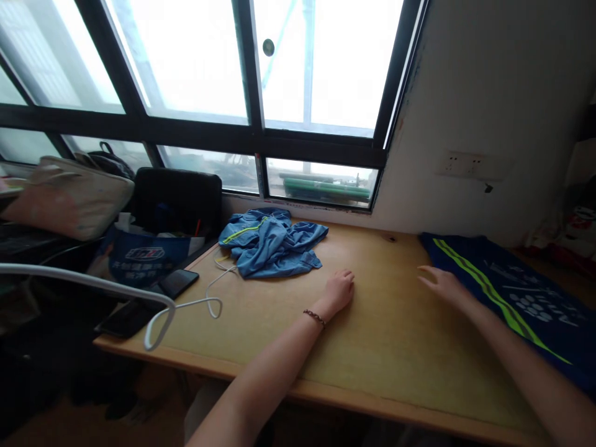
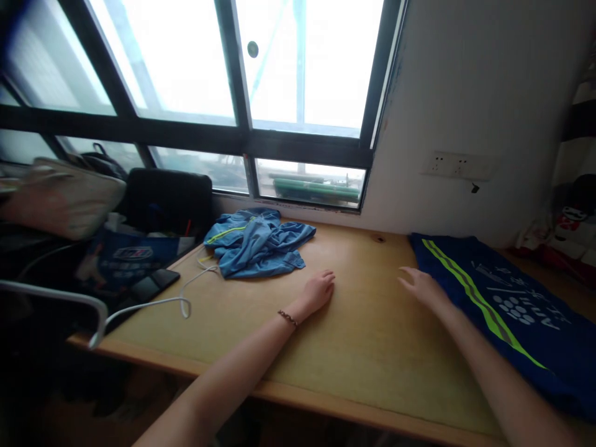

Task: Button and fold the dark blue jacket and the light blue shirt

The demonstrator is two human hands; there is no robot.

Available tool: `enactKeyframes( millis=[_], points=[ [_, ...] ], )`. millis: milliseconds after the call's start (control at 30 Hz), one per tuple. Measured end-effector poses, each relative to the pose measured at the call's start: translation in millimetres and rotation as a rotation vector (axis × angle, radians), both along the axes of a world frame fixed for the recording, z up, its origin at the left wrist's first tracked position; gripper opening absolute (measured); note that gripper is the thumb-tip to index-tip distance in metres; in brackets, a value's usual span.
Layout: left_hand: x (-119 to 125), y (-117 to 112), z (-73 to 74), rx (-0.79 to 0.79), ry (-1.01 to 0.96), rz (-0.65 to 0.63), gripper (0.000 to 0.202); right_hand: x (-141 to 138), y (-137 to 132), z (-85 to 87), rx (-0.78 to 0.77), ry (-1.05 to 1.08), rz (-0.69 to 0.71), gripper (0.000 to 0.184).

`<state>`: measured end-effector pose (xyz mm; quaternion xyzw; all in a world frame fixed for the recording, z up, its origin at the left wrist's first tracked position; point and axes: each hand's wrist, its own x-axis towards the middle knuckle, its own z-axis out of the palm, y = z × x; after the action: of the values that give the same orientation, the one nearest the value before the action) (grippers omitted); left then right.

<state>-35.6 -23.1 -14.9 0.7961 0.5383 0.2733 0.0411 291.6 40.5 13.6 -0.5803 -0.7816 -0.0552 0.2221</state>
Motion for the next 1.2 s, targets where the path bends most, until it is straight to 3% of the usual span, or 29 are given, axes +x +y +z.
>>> enactKeyframes(
  millis=[100, 167, 267, 367, 500, 667, 767, 900, 967, 1000, 1033, 1067, 1133, 1200],
  points=[
    [-16, 7, 0.1, 0.109, 0.045, 0.312, 0.032, -89, -33, -31.7, 0.157, 0.014, 0.161, 0.036],
    [-29, 12, -0.9, 0.117, 0.067, 0.554, 0.042, -120, -49, -44.3, 0.165, 0.004, 0.285, 0.033],
    [-44, 18, -3.5, 0.015, 0.078, 0.820, 0.057, -125, -55, -50.3, 0.103, 0.064, 0.374, 0.027],
    [-49, 22, -3.6, -0.043, 0.102, 0.787, 0.055, -105, -49, -51.7, 0.020, 0.236, 0.306, 0.026],
    [-34, 18, 1.0, -0.097, 0.089, 0.485, 0.030, -85, -41, -51.2, -0.067, 0.432, 0.131, 0.029],
    [8, -10, 6.1, -0.217, -0.172, -0.112, 0.034, -83, -42, -43.8, -0.050, 0.504, 0.115, 0.031],
    [34, -34, 11.6, -0.547, -0.330, -0.570, 0.035, -85, -42, -39.4, -0.078, 0.597, 0.101, 0.034],
    [53, -58, 25.2, -1.142, -0.467, -1.175, 0.060, -92, -48, -33.4, -0.140, 0.597, 0.204, 0.036],
    [53, -61, 34.2, -1.352, -0.450, -1.367, 0.065, -99, -53, -31.4, -0.181, 0.495, 0.368, 0.038],
    [50, -59, 38.6, -1.386, -0.465, -1.385, 0.063, -102, -55, -31.3, -0.211, 0.430, 0.453, 0.041],
    [47, -56, 42.5, -1.357, -0.521, -1.332, 0.057, -105, -57, -31.7, -0.244, 0.368, 0.522, 0.043],
    [42, -51, 45.6, -1.264, -0.617, -1.197, 0.051, -108, -59, -32.5, -0.272, 0.320, 0.567, 0.045],
    [30, -38, 48.4, -0.928, -0.803, -0.730, 0.039, -112, -61, -34.3, -0.295, 0.275, 0.579, 0.043],
    [16, -21, 46.0, -0.497, -0.815, -0.156, 0.034, -115, -62, -34.9, -0.268, 0.271, 0.524, 0.036]
  ],
)
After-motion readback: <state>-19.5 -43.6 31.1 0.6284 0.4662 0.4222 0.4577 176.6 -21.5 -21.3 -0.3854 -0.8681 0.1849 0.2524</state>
